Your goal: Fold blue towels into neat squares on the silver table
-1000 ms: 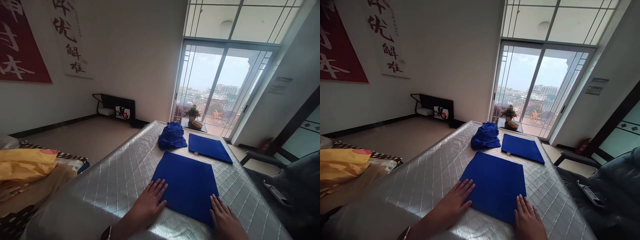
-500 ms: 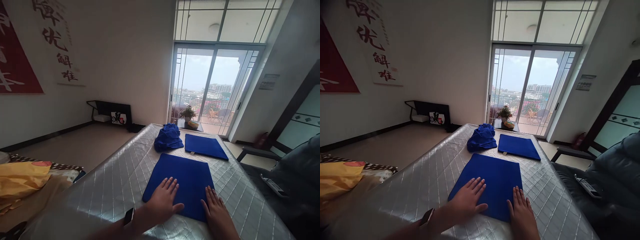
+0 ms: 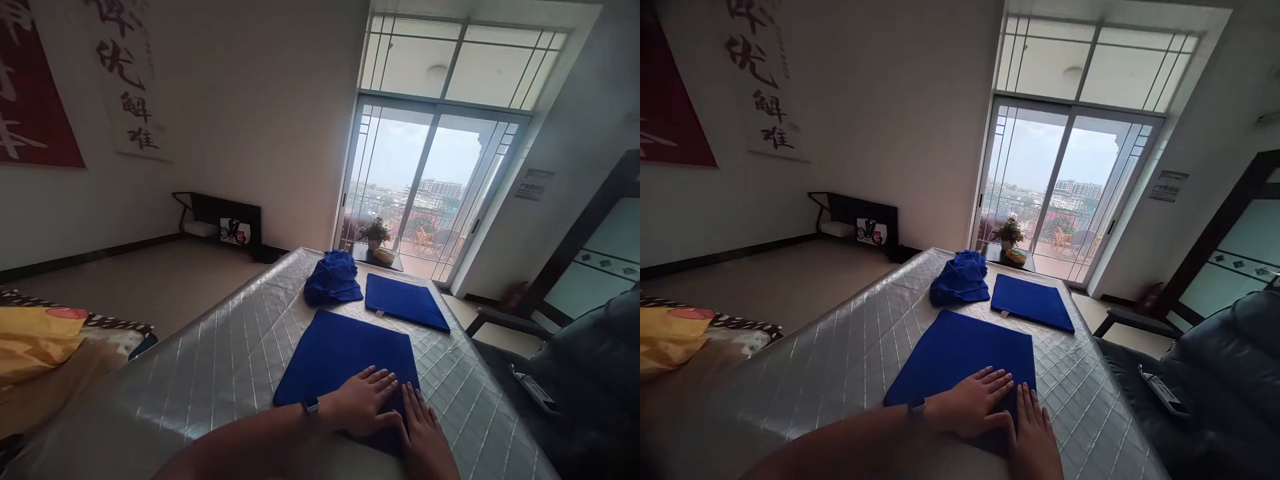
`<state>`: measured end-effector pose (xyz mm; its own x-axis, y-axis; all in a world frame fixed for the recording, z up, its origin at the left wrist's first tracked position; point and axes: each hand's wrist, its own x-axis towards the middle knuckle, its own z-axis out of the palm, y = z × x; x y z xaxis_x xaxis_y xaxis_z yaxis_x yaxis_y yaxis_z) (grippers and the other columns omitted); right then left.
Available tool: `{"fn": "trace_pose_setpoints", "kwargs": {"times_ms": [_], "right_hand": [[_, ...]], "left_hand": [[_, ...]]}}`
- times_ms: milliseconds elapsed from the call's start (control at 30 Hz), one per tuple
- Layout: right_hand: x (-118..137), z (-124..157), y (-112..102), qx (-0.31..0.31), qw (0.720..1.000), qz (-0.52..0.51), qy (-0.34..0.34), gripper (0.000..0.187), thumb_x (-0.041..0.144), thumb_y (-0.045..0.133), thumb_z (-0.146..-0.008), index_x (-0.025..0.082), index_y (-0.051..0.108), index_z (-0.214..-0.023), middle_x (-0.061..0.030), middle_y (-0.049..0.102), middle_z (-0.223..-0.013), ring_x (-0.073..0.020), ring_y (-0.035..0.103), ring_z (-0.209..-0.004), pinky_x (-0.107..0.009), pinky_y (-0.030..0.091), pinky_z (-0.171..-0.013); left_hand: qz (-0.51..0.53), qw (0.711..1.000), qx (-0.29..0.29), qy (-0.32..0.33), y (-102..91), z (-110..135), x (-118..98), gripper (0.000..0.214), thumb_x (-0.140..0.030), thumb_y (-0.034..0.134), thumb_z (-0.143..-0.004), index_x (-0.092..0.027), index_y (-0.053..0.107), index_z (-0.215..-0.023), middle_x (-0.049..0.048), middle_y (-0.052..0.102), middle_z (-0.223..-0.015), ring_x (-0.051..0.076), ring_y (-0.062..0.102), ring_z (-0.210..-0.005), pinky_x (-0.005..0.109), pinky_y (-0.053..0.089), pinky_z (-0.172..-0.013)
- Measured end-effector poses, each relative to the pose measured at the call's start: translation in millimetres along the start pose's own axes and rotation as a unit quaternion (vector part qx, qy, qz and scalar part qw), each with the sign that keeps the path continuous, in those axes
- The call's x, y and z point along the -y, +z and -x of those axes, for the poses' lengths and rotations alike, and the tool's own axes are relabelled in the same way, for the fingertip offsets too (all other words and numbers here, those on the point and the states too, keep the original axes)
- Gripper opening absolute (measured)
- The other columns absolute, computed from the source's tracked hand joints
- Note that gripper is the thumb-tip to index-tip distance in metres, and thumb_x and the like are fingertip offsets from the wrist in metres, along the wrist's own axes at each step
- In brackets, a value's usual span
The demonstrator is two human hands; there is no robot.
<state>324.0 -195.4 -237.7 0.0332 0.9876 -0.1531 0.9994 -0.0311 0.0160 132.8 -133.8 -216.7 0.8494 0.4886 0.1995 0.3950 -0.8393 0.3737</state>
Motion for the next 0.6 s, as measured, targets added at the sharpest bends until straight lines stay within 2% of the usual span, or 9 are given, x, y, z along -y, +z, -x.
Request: {"fn": "trace_pose_setpoints", "kwargs": {"times_ms": [233,367,433,533,600], "right_hand": [[3.1,3.6,-1.3,-0.015,0.999,-0.029,0.004,0.068,0.047,0.02,-0.099,0.013,0.017,-0.159,-0.0025,0.011,-0.164,-0.0207,0.009,-0.152,-0.043,0.014,-0.124],[4.3,6.3,-4.2,-0.01,1.0,-0.016,0.005,0.069,0.047,0.019,-0.099,0.012,0.015,-0.158,-0.0015,0.01,-0.164,-0.0206,0.01,-0.152,-0.043,0.015,-0.124],[2.3,5.1,-12.2,-0.001,1.0,-0.004,0.004,0.069,0.049,0.022,-0.099,0.014,0.018,-0.158,-0.0006,0.012,-0.164,-0.0212,0.013,-0.152,-0.043,0.019,-0.123],[-1.5,-3.1,-35.8,0.017,1.0,0.027,0.003,0.068,0.05,0.029,-0.097,0.017,0.029,-0.156,-0.0026,0.024,-0.162,-0.024,0.024,-0.149,-0.045,0.023,-0.121],[-1.3,-14.1,-53.5,-0.005,0.999,0.046,0.0,0.066,0.049,0.028,-0.098,0.015,0.033,-0.155,-0.0057,0.03,-0.16,-0.0248,0.027,-0.149,-0.045,0.022,-0.121]], "left_hand": [[0.012,1.0,0.016,-0.013,-22.9,59.5,7.1,0.07,-0.062,0.032,-0.101,-0.028,0.015,-0.16,0.0037,0.018,-0.165,0.025,0.016,-0.152,0.043,0.011,-0.125],[0.011,0.999,0.028,-0.021,-30.2,79.1,5.3,0.067,-0.061,0.035,-0.102,-0.032,0.016,-0.159,0.0017,0.018,-0.165,0.026,0.016,-0.152,0.046,0.012,-0.124],[0.008,1.0,0.023,-0.017,-31.9,82.0,2.8,0.066,-0.06,0.035,-0.102,-0.032,0.017,-0.159,0.0021,0.017,-0.165,0.027,0.016,-0.152,0.047,0.011,-0.124],[0.009,1.0,0.015,-0.016,-33.6,82.0,-0.6,0.065,-0.059,0.035,-0.102,-0.032,0.018,-0.159,0.0023,0.018,-0.165,0.026,0.017,-0.152,0.047,0.01,-0.125],[0.013,1.0,0.014,-0.016,-34.3,81.5,-1.7,0.065,-0.059,0.036,-0.102,-0.032,0.019,-0.159,0.0022,0.018,-0.165,0.026,0.017,-0.152,0.046,0.01,-0.125]]}}
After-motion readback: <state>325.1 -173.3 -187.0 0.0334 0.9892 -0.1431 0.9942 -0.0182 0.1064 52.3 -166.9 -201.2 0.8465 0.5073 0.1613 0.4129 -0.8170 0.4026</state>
